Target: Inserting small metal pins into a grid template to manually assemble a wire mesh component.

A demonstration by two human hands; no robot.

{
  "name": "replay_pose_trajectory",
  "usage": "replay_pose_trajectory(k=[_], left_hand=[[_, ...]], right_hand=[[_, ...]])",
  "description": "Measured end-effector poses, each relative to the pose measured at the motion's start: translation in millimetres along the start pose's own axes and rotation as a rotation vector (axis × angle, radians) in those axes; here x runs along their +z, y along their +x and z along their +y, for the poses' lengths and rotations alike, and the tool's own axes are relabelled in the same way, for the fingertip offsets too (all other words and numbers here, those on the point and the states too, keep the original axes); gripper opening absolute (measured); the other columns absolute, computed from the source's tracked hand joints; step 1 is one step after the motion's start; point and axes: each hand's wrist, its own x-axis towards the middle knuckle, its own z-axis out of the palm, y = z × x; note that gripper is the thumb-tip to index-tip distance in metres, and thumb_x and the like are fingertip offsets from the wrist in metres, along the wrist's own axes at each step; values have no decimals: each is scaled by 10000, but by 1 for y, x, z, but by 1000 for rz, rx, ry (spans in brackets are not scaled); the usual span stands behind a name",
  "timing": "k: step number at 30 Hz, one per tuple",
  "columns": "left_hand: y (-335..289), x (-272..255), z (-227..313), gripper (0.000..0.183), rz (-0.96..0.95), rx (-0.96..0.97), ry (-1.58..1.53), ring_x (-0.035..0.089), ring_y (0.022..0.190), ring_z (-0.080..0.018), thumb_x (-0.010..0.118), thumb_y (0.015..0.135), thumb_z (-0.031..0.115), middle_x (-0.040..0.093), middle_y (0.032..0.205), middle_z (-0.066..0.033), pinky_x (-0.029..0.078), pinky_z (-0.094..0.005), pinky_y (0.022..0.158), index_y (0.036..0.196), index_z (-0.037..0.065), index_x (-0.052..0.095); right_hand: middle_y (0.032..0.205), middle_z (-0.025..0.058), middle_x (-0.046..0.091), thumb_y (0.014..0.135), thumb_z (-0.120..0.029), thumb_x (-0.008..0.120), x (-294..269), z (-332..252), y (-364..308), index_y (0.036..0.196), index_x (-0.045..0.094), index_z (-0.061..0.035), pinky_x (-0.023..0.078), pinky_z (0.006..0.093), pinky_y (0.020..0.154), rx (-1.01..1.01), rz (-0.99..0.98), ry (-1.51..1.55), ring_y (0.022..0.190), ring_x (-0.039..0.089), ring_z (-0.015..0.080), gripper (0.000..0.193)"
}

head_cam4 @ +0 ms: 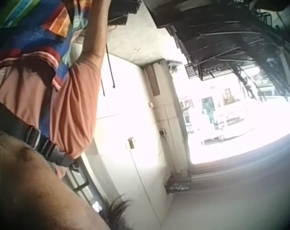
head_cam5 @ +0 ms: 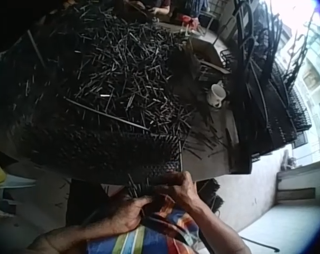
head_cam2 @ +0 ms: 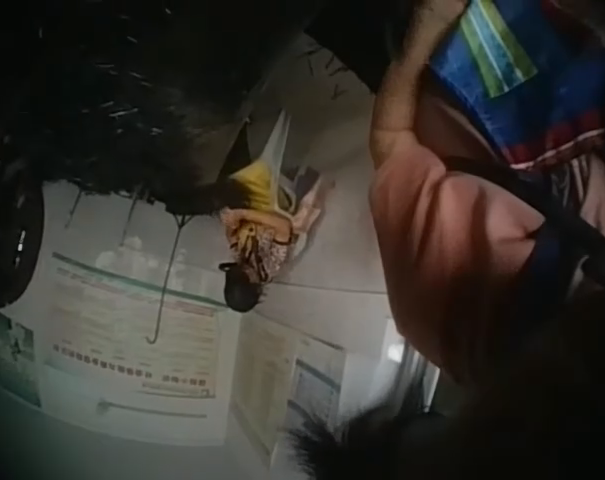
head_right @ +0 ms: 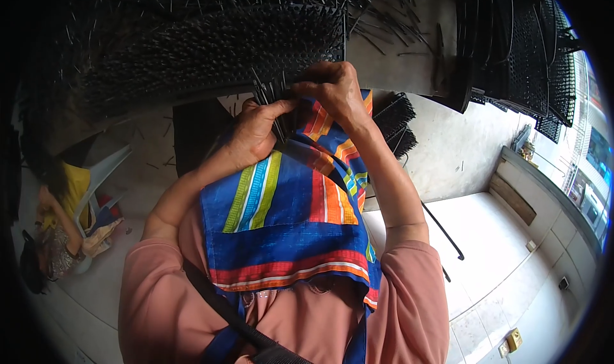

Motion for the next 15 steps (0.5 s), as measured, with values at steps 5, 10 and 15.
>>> replay_pose_trajectory(k=[5,10,15], left_hand=[[0,-1,-5,221,-11,17,82,674,784,-188,615,785,-91,670,917,-88,568,-294,694,985,1,635],[-3,4,-5,195,-13,23,114,674,699,-182,625,788,-71,678,869,-97,570,-302,618,969,1,641],[4,-3,-5,203,8,-50,156,680,781,-214,606,820,-38,678,916,-117,579,-344,721,1021,-16,629]], right_hand=[[709,71,665,728,-100,727,4,-4,-4,802,684,43,480,248,593,-14,141,202,642,612,114,166],[659,25,600,789,-54,683,-2,0,-2,831,659,22,353,197,451,128,1,380,532,490,52,90],[674,22,600,796,-49,678,-15,7,0,828,657,15,370,202,473,63,72,409,535,494,66,74]])
